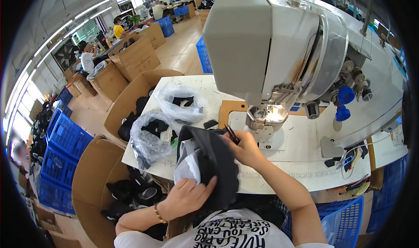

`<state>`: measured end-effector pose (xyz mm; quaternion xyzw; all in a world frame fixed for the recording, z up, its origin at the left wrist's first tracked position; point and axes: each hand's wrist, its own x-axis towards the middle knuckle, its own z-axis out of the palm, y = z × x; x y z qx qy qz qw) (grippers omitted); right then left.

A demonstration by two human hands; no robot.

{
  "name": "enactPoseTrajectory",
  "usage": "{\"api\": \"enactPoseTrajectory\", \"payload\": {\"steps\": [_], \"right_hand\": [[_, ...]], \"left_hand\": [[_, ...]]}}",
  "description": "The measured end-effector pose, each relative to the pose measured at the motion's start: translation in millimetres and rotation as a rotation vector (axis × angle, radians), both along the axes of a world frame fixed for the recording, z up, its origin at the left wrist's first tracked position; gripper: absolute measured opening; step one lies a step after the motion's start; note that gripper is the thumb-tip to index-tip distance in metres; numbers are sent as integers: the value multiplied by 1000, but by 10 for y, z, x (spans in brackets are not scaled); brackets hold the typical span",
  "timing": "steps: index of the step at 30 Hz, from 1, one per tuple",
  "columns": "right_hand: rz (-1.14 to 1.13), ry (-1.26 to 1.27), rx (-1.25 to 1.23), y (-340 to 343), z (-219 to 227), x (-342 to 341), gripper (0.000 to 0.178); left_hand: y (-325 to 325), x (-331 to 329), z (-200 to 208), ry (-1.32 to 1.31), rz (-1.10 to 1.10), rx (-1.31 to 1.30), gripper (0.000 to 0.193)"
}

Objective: The person takes shoe uppers from a box, stitches components onto them using a sewing machine, trims threads with snips, and tosses the finished shoe uppers into a carton.

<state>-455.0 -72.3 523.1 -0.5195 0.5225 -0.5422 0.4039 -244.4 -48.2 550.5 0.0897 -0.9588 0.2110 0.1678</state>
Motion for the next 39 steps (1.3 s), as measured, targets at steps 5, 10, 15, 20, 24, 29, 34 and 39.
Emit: {"api": "enactPoseTrajectory", "payload": {"steps": [5, 10, 15, 20, 24, 29, 34, 39], "right_hand": [[72, -347, 429, 161, -452, -9, 44], [154, -512, 571, 19, -281, 76, 38], [276, -250, 389, 294, 35, 229, 27], [-66, -271, 274, 554, 175, 59, 31], [-235, 97, -8, 831, 169, 45, 35], [-205, 278, -53, 1040, 291, 16, 33], [-207, 302, -12, 1120, 278, -273, 33], [-167, 413, 80, 1078, 311, -395, 31]], "left_hand": [[121, -82, -37, -3, -97, 167, 45], [311, -283, -347, -62, -495, 302, 48], [369, -424, -621, -318, -578, 544, 46], [338, -103, 177, -407, -435, 1377, 36], [-4, -161, 879, 255, 131, 1238, 35], [-435, -687, 648, 251, -134, 935, 27], [-755, -781, 320, 100, -71, 1277, 24], [-789, -897, 197, 64, -83, 1393, 19]]}}
